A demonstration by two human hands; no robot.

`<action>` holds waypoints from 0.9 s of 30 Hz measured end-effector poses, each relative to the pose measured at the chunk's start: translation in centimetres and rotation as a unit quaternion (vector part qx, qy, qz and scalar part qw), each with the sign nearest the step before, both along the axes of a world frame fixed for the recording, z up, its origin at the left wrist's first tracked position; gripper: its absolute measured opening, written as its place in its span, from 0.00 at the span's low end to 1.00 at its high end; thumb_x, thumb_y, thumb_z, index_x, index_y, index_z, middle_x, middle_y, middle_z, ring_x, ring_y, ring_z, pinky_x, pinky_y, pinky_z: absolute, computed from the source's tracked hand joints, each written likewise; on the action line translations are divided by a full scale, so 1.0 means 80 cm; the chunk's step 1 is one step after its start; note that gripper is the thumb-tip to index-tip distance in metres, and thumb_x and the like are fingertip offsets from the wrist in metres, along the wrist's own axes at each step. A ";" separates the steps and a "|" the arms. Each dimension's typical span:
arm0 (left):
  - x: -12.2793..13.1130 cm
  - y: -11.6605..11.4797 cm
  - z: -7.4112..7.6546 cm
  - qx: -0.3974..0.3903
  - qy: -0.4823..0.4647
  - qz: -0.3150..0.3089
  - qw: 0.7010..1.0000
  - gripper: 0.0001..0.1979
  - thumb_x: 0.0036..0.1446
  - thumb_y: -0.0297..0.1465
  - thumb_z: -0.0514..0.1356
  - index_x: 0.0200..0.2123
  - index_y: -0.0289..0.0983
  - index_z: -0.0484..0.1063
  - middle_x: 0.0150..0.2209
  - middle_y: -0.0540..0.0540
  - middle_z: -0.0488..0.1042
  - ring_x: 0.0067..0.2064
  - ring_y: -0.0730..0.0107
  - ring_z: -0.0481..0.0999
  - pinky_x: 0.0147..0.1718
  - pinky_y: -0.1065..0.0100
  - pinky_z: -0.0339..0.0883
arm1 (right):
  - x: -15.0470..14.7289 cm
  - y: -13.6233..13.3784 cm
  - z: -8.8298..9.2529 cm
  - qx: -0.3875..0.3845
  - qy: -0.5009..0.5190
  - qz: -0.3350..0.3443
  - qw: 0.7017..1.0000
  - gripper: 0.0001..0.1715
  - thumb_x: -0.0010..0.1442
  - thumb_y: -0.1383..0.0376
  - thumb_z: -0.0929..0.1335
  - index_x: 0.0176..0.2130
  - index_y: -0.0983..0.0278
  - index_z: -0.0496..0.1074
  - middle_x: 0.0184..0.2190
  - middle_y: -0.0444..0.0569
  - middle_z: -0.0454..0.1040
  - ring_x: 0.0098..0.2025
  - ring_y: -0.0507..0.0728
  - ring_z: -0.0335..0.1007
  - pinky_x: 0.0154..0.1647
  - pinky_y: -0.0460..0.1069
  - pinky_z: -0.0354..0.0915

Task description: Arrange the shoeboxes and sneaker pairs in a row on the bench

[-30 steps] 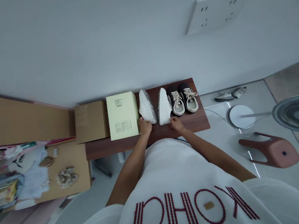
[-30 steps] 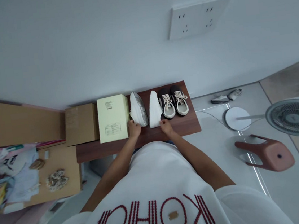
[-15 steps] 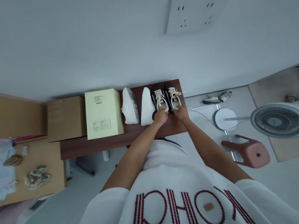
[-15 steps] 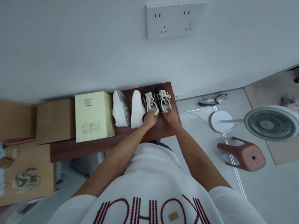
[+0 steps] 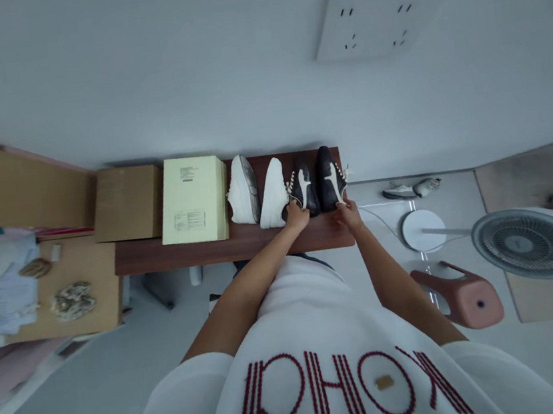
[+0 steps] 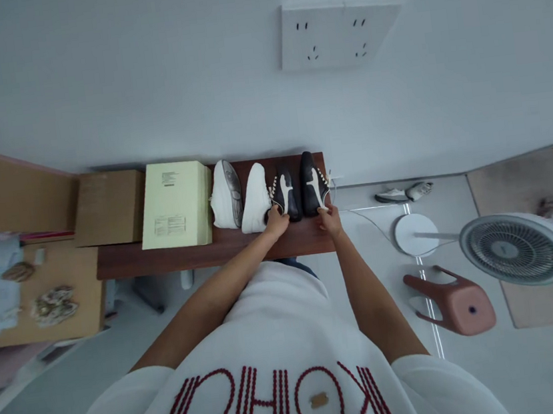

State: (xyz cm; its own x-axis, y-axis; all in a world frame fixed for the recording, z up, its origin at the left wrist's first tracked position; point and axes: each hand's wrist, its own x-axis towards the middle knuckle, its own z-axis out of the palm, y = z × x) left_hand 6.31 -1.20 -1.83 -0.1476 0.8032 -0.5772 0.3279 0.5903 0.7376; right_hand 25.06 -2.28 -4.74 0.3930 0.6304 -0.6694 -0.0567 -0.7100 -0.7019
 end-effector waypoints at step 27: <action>-0.494 -0.151 0.089 0.154 0.077 0.032 0.985 0.14 0.68 0.28 0.57 0.53 0.40 0.79 0.52 0.41 0.84 0.54 0.60 0.83 0.60 0.58 0.73 | -0.445 -0.059 0.109 0.335 -0.178 0.463 0.801 0.18 0.67 0.63 0.67 0.54 0.61 0.76 0.63 0.62 0.70 0.68 0.67 0.67 0.72 0.67 0.63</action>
